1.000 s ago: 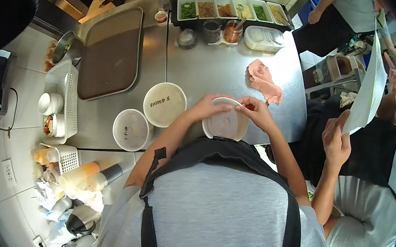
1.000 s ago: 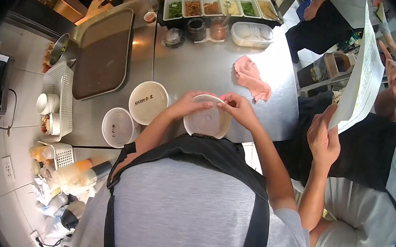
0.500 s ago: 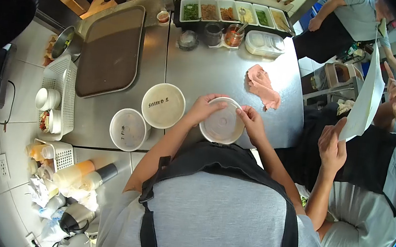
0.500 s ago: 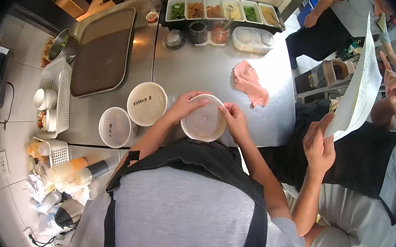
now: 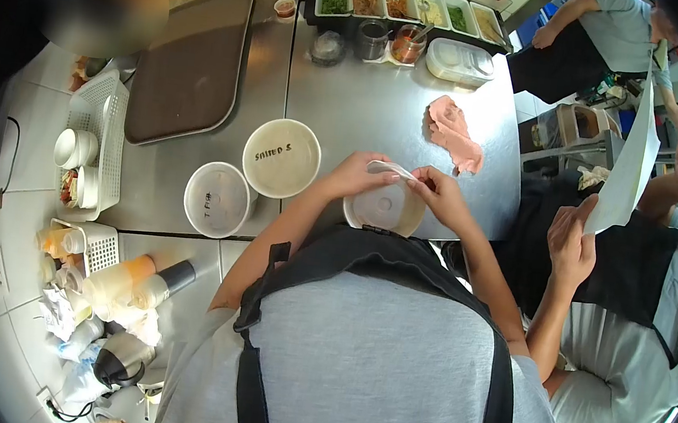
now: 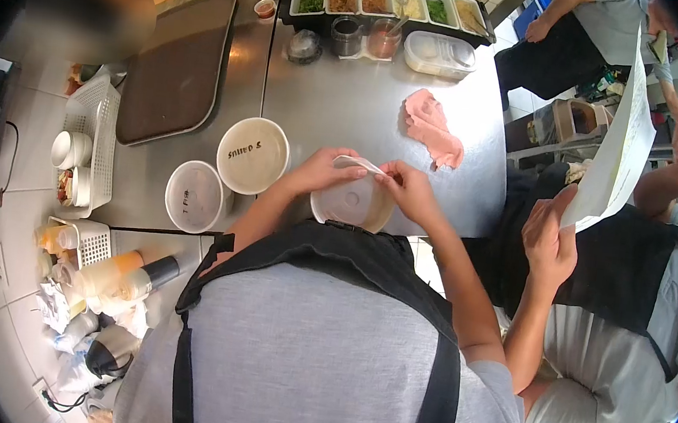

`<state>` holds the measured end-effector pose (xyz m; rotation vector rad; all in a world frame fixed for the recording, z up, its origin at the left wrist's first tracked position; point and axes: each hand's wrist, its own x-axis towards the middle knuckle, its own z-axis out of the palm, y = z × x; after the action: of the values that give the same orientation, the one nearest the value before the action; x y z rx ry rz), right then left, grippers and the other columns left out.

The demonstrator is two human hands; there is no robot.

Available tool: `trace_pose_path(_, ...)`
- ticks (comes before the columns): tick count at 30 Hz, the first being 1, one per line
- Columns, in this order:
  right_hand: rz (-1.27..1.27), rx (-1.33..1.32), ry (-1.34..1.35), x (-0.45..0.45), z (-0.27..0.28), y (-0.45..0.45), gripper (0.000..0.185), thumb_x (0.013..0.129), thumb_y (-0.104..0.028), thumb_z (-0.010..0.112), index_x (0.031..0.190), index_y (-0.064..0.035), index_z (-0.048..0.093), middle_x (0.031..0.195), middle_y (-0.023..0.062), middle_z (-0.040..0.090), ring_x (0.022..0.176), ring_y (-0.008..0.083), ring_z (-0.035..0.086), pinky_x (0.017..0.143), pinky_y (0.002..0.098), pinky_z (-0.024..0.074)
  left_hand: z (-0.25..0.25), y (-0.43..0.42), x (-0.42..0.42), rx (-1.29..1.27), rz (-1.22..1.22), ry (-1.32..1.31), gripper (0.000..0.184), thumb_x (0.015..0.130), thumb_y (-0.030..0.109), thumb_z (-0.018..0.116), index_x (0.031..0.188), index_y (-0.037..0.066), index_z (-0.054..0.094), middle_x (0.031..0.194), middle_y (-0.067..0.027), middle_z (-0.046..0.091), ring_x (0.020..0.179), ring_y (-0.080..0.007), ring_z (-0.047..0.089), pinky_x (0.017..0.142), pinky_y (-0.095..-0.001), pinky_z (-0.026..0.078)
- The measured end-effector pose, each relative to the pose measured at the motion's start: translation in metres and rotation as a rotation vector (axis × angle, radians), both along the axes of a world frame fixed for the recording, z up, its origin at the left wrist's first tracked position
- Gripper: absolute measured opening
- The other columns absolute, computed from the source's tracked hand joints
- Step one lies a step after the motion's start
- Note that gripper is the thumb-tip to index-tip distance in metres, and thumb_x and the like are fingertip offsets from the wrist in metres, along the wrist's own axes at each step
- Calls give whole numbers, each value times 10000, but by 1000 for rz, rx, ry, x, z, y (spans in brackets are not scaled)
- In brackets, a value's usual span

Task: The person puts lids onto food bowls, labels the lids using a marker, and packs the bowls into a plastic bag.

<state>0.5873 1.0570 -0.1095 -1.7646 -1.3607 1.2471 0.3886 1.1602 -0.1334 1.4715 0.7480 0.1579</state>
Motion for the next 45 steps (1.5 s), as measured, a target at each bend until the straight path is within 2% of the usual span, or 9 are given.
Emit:
trace_pose_path(3, -58, -291, 474, 13, -3, 7, 247, 884, -250, 624, 1039, -58, 604, 911, 0, 606, 806, 94, 564, 729, 254, 459, -10, -10, 5, -91, 150, -215, 345, 833, 297, 690, 1072, 52, 642, 902, -24, 656, 832, -103, 598, 743, -275, 499)
trace_pose_path(9, -124, -376, 410, 10, -4, 13, 261, 904, -264, 581, 1081, -74, 604, 938, -21, 584, 874, 84, 539, 785, 262, 442, -24, -18, 0, -94, 445, -216, 316, 810, 257, 705, 1057, 66, 654, 916, -66, 671, 782, -107, 619, 683, -281, 522)
trace_pose_path(11, 129, -292, 194, 18, 2, 17, 302, 895, -293, 602, 1088, -61, 600, 925, -17, 572, 858, 80, 531, 768, 258, 452, -39, -19, 1, 111, 313, -98, 283, 858, 261, 634, 1075, 81, 643, 995, -100, 664, 869, -174, 632, 757, -339, 520)
trace_pose_path(12, 194, -137, 41, 19, -6, 18, 332, 905, -284, 586, 1117, -29, 594, 929, 14, 575, 841, 111, 524, 763, 279, 448, -82, -23, 4, 1040, 135, -154, 263, 906, 275, 537, 1072, 95, 631, 1070, -121, 638, 963, -269, 608, 852, -413, 481)
trace_pose_path(19, 669, -437, 14, -24, 11, 87, 326, 795, -234, 697, 1001, -6, 586, 828, 66, 552, 809, 190, 508, 740, 310, 412, -48, -71, -32, -182, 786, -522, 398, 749, 219, 706, 1081, 16, 621, 1036, -124, 650, 955, -206, 605, 867, -334, 460)
trace_pose_path(28, 1712, 83, -158, -104, -11, 153, 534, 801, -350, 668, 1262, -109, 549, 1183, 195, 558, 1058, 385, 522, 965, 393, 375, -15, -161, -64, 22, 1408, -573, 347, 766, 197, 668, 1061, 19, 621, 976, -86, 645, 913, -155, 587, 792, -307, 472)
trace_pose_path(31, 1635, -63, -237, -203, 63, 64, 395, 843, -271, 624, 1145, -21, 575, 1118, 200, 585, 1009, 285, 541, 873, 408, 418, -10, -222, -98, 332, 1632, -548, 292, 801, 145, 638, 1059, 12, 608, 942, -73, 650, 892, -147, 600, 788, -295, 482)
trace_pose_path(33, 1587, -29, 102, -245, -1, 40, 202, 901, -187, 595, 955, 1, 541, 813, 15, 525, 744, 75, 473, 667, 214, 392, -3, -271, -132, 252, 1760, -593, 280, 814, 128, 627, 1068, 13, 612, 927, -56, 652, 882, -132, 597, 792, -281, 481)
trace_pose_path(45, 1748, -130, 287, -414, -36, -145, 167, 896, -140, 581, 942, -2, 498, 774, 10, 519, 678, 76, 482, 627, 218, 409, -17, -460, -261, 310, 1925, -288, 273, 830, 164, 655, 1056, 11, 660, 944, -43, 678, 872, -83, 590, 799, -252, 473)
